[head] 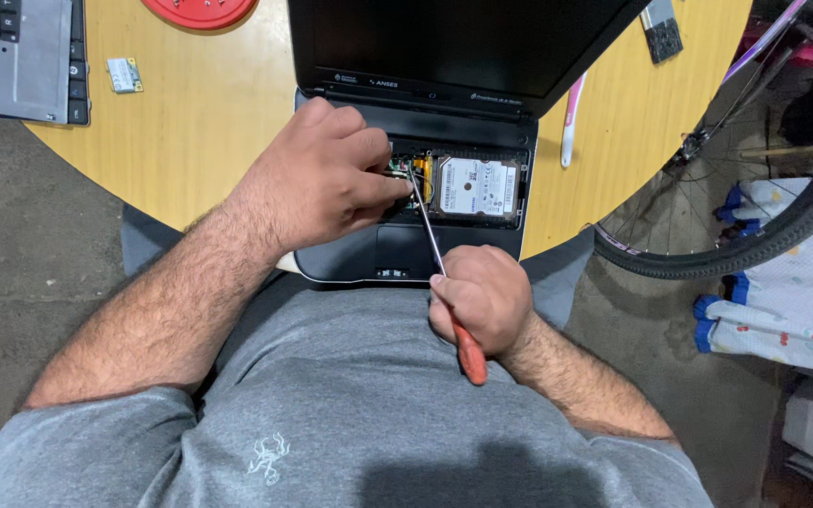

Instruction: The person uses a screwdriver to remove screws from the internal bay of a laptop. They then disconnect a cable and remove a small card module, followed by detaching and removing the hard drive from the laptop.

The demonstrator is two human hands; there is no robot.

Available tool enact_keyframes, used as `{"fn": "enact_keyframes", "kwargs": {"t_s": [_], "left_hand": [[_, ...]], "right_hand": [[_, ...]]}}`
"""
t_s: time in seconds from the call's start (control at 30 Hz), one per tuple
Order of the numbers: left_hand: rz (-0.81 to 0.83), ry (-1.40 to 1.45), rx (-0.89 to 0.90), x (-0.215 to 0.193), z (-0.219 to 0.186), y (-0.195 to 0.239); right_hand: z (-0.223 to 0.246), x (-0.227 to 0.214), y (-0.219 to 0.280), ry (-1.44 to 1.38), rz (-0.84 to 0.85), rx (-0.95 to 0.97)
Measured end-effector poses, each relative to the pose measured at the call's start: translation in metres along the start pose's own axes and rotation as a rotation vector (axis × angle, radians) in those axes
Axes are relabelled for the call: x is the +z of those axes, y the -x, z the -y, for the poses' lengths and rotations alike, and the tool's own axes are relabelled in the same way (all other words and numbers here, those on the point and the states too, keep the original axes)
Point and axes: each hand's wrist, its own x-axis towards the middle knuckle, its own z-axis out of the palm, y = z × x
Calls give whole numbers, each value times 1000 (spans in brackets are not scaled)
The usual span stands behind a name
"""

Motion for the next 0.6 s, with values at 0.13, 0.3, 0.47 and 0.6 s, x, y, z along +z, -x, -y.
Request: {"fn": "enact_keyframes", "kwargs": {"t_s": [0.13,0.3,0.47,0.6], "left_hand": [[10,-17,12,0,-2,-1],[25,-42,6,0,-2,0],[34,-79,88,12,10,9],[36,-105,162,17,15,12]], "right_hand": [[-1,2,3,30,2,-15],[0,2,6,36,46,-18],[3,-2,4,59,140,-4],[7,-6,-3,58,208,31]]}}
